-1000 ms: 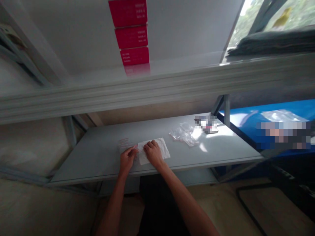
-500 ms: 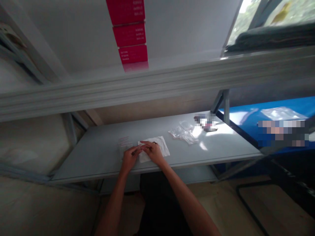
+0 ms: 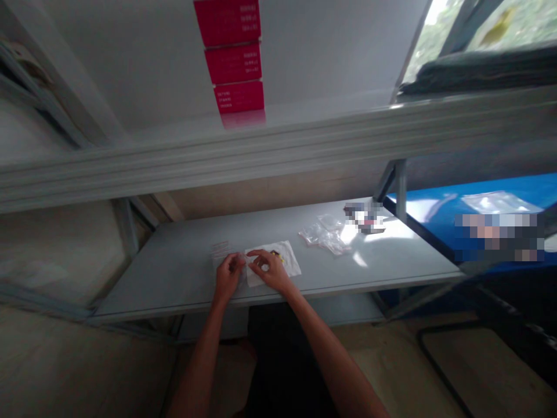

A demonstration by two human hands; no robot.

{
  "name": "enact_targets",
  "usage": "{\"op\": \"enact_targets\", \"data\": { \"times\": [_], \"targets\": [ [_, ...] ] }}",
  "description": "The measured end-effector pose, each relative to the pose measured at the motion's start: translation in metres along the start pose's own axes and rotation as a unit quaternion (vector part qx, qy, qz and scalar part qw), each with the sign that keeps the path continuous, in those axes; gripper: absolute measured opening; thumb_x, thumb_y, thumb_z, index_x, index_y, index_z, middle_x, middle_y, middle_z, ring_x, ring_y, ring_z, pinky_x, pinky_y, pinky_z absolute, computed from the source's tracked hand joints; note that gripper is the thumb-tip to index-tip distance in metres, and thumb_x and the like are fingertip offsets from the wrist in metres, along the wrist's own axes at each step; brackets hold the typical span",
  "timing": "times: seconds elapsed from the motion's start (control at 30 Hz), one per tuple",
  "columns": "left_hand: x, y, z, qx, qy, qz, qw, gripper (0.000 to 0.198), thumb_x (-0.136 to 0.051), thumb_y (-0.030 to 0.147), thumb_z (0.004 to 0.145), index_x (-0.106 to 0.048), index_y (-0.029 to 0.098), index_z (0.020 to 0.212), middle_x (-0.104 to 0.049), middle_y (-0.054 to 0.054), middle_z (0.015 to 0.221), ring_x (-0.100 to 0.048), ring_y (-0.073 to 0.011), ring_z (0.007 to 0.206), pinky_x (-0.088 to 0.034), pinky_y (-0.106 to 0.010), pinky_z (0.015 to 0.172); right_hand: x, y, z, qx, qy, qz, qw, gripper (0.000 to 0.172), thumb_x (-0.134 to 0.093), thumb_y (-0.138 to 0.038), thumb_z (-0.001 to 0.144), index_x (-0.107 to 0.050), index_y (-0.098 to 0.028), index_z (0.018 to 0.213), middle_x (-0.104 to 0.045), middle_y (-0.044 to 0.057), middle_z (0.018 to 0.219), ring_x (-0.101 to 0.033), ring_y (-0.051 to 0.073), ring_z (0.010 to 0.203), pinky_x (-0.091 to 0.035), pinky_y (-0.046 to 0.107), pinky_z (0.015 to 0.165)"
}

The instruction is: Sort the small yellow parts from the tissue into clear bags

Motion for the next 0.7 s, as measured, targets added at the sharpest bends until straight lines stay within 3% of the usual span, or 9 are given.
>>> {"op": "enact_targets", "data": {
  "times": [0.1,0.2,0.3,0.4,0.47,0.57,0.7],
  "targets": [
    [0.001,0.0,0.001,-0.004,0.01,-0.024,1.0,0.045,-0.068,0.054,0.081,-0.067,0.017,0.107,-0.071,-0.006,0.092,-0.065,-0.0174,0.077,-0.05,-0.026,0.07,0.001,0.0,0.001,0.021,0.014,-0.03,0.999,0.016,-0.062,-0.029,0.091,-0.072,-0.019,0.1,-0.071,0.009,0.11,-0.067,0.015,0.089,-0.053,0.026,0.076],
    [0.0,0.001,0.001,-0.007,-0.002,-0.007,1.0,0.037,-0.066,0.054,0.083,-0.07,0.018,0.093,-0.068,-0.004,0.082,-0.061,-0.0162,0.072,-0.048,-0.025,0.067,0.005,0.004,0.002,0.023,0.045,-0.075,0.996,0.016,-0.059,-0.026,0.093,-0.071,-0.02,0.087,-0.071,0.008,0.102,-0.066,0.018,0.093,-0.051,0.029,0.082],
    [0.0,0.005,0.001,-0.026,-0.015,0.044,0.999,0.04,-0.06,0.054,0.087,-0.065,0.018,0.069,-0.061,-0.001,0.069,-0.056,-0.0158,0.068,-0.046,-0.024,0.065,0.018,0.012,0.001,-0.009,0.132,-0.107,0.985,0.019,-0.053,-0.025,0.096,-0.07,-0.019,0.094,-0.069,0.007,0.095,-0.064,0.017,0.085,-0.05,0.029,0.077],
    [0.006,0.003,0.0,-0.008,0.027,0.024,0.999,0.045,-0.053,0.055,0.091,-0.061,0.018,0.067,-0.056,-0.001,0.064,-0.054,-0.0148,0.064,-0.044,-0.023,0.062,0.031,0.02,-0.006,-0.054,0.222,-0.176,0.957,0.023,-0.049,-0.023,0.097,-0.071,-0.018,0.098,-0.067,0.007,0.092,-0.06,0.019,0.084,-0.048,0.031,0.078],
    [0.009,-0.002,-0.002,0.016,0.057,-0.015,0.998,0.044,-0.054,0.058,0.091,-0.065,0.017,0.078,-0.059,-0.001,0.067,-0.056,-0.0142,0.063,-0.045,-0.023,0.06,0.031,0.022,-0.008,-0.064,0.215,-0.238,0.945,0.02,-0.053,-0.02,0.093,-0.073,-0.018,0.093,-0.066,0.008,0.092,-0.057,0.022,0.09,-0.046,0.034,0.082],
    [0.01,-0.01,-0.002,0.034,0.076,-0.049,0.995,0.046,-0.062,0.06,0.085,-0.068,0.016,0.097,-0.064,-0.003,0.074,-0.059,-0.0141,0.065,-0.046,-0.022,0.059,0.021,0.025,-0.006,-0.059,0.145,-0.32,0.934,0.016,-0.061,-0.015,0.087,-0.075,-0.021,0.082,-0.066,0.009,0.092,-0.052,0.025,0.095,-0.043,0.036,0.085],
    [0.011,-0.017,-0.002,0.035,0.073,-0.037,0.996,0.048,-0.058,0.063,0.087,-0.069,0.017,0.088,-0.064,-0.002,0.072,-0.058,-0.0134,0.063,-0.045,-0.022,0.058,0.012,0.024,-0.004,-0.056,0.089,-0.375,0.921,0.014,-0.064,-0.014,0.086,-0.075,-0.02,0.081,-0.065,0.01,0.094,-0.05,0.026,0.097,-0.042,0.039,0.089]
  ]
}}
Point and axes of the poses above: each hand's wrist, its own z-axis towards the middle knuckle, its own x-axis out of the back of the hand, y = z × x, the point moved 6 cm from there along z, towards the middle knuckle
